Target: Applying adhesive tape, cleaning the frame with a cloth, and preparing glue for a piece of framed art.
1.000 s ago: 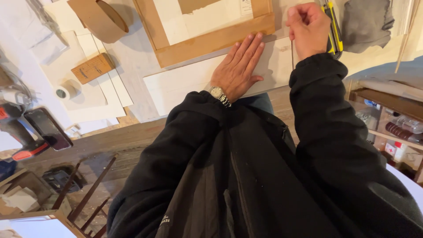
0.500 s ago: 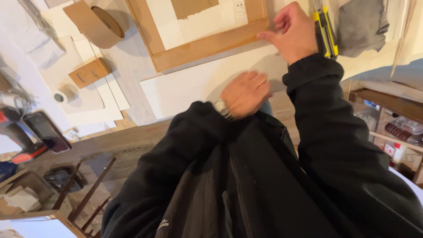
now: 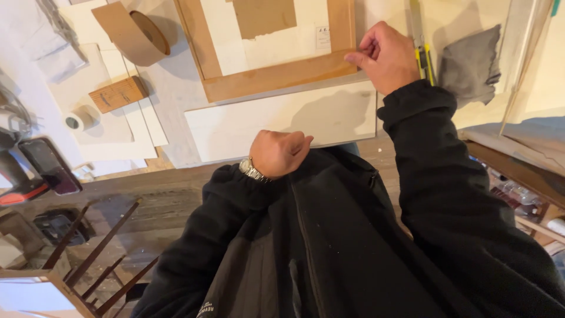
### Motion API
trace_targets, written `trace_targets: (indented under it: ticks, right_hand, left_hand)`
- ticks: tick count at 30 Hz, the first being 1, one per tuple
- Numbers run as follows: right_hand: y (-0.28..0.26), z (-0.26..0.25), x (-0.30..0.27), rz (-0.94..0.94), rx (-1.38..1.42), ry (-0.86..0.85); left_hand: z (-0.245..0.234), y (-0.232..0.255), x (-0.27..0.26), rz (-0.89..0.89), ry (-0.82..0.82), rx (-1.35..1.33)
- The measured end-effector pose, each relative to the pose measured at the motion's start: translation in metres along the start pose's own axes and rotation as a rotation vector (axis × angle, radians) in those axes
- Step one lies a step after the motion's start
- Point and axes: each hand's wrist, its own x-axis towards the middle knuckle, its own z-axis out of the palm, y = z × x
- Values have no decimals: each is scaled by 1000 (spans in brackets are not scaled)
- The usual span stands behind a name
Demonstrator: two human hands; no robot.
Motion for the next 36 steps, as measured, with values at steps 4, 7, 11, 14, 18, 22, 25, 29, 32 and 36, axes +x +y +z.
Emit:
trace_targets:
  ticks: [4, 7, 11, 14, 18, 22, 25, 29, 32, 36]
  right_hand:
    - [20, 2, 9, -33, 72, 200]
    - [5, -4, 12, -9, -21, 29]
    - [12, -6, 5, -21, 4, 0]
    - [15, -5, 8, 14, 54, -18]
    - [7, -4, 13, -64, -74, 32]
    - [11, -4, 13, -79, -72, 11]
    - [8, -6, 14, -16, -55, -10]
    - [4, -9, 11, -21, -44, -18]
    - [6, -8, 11, -17, -26, -15]
    - [10, -6, 10, -72, -31, 27]
  left_hand:
    - [6, 2, 6, -37, -9, 16]
    - [7, 5, 17, -28, -17, 10]
    - [11, 8, 23, -51, 4, 26]
    - [16, 11, 27, -67, -9, 34]
    - [29, 11, 26, -124, -77, 45]
    - [48, 18, 48, -173, -204, 196]
    - [70, 15, 63, -151, -259, 274]
    - [84, 9, 76, -236, -355, 326]
    - [87, 5, 77, -248, -389, 379]
    - [85, 5, 79, -248, -437, 420]
